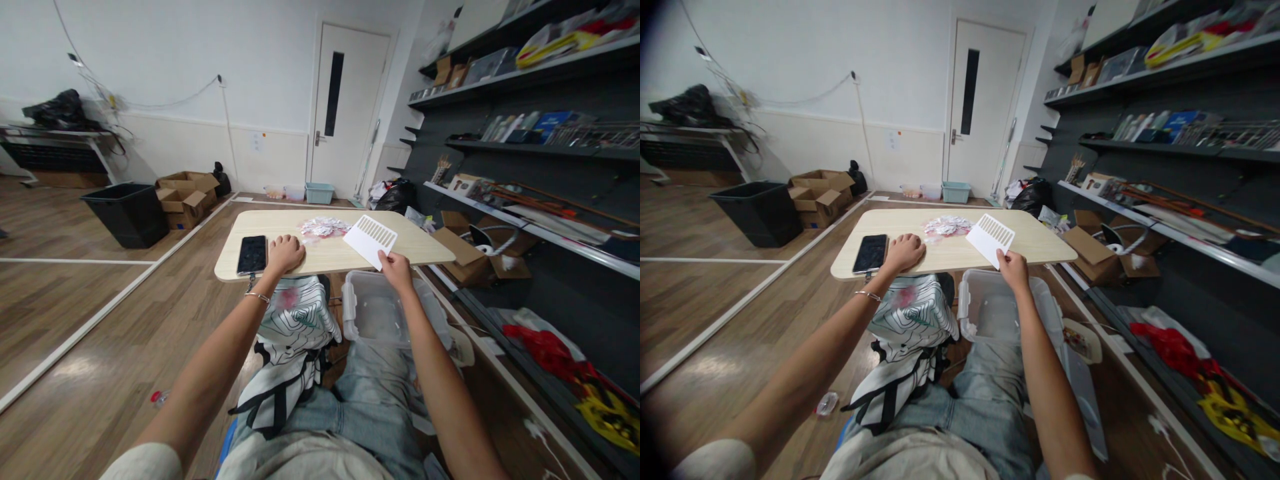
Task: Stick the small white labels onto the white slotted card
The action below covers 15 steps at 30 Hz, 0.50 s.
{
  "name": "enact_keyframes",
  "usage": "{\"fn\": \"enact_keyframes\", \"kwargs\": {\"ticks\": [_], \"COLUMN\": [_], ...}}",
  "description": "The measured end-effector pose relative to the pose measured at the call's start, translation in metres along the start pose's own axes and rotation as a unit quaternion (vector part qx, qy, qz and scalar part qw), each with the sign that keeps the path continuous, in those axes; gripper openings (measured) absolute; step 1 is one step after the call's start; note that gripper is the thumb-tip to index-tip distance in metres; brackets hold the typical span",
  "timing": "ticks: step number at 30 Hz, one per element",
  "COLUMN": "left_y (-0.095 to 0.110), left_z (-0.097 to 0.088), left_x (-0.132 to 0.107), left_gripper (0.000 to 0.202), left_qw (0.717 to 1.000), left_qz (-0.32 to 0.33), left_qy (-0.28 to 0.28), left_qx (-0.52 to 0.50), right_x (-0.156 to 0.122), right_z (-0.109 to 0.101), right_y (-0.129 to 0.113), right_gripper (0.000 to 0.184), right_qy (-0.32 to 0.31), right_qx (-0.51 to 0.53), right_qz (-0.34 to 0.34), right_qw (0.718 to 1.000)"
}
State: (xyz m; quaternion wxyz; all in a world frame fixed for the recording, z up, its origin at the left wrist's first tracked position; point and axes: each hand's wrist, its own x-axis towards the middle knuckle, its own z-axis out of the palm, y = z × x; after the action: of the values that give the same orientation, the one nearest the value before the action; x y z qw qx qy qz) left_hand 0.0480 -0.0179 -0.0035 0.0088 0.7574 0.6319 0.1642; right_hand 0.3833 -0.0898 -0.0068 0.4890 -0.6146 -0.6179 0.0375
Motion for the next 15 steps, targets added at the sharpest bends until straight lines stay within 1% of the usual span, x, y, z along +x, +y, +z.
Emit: {"fn": "enact_keyframes", "kwargs": {"ticks": [9,11,15], "left_y": [0.0,0.0004,0.0008], "left_z": [-0.002,-0.0024,-0.0023], "left_x": [-0.0023,-0.0028,-0.0031], "left_gripper": [0.048,0.048,0.048], "left_qw": [1.0,1.0,1.0], "left_qz": [0.006,0.006,0.007], "left_qy": [0.0,0.0,0.002], "left_qx": [-0.001,-0.001,-0.003], "right_x": [-0.0089,-0.0087,-0.0053], "right_z": [0.0009,0.0015,0.003], "right_y": [-0.005,-0.0049,-0.0038], "right_gripper": [0.05,0.05,0.052], "right_qy": [0.0,0.001,-0.011], "right_qx": [-0.077,-0.076,-0.037], "right_qz": [-0.031,-0.027,-0.008], "right_qw": [0.997,0.997,0.999]}}
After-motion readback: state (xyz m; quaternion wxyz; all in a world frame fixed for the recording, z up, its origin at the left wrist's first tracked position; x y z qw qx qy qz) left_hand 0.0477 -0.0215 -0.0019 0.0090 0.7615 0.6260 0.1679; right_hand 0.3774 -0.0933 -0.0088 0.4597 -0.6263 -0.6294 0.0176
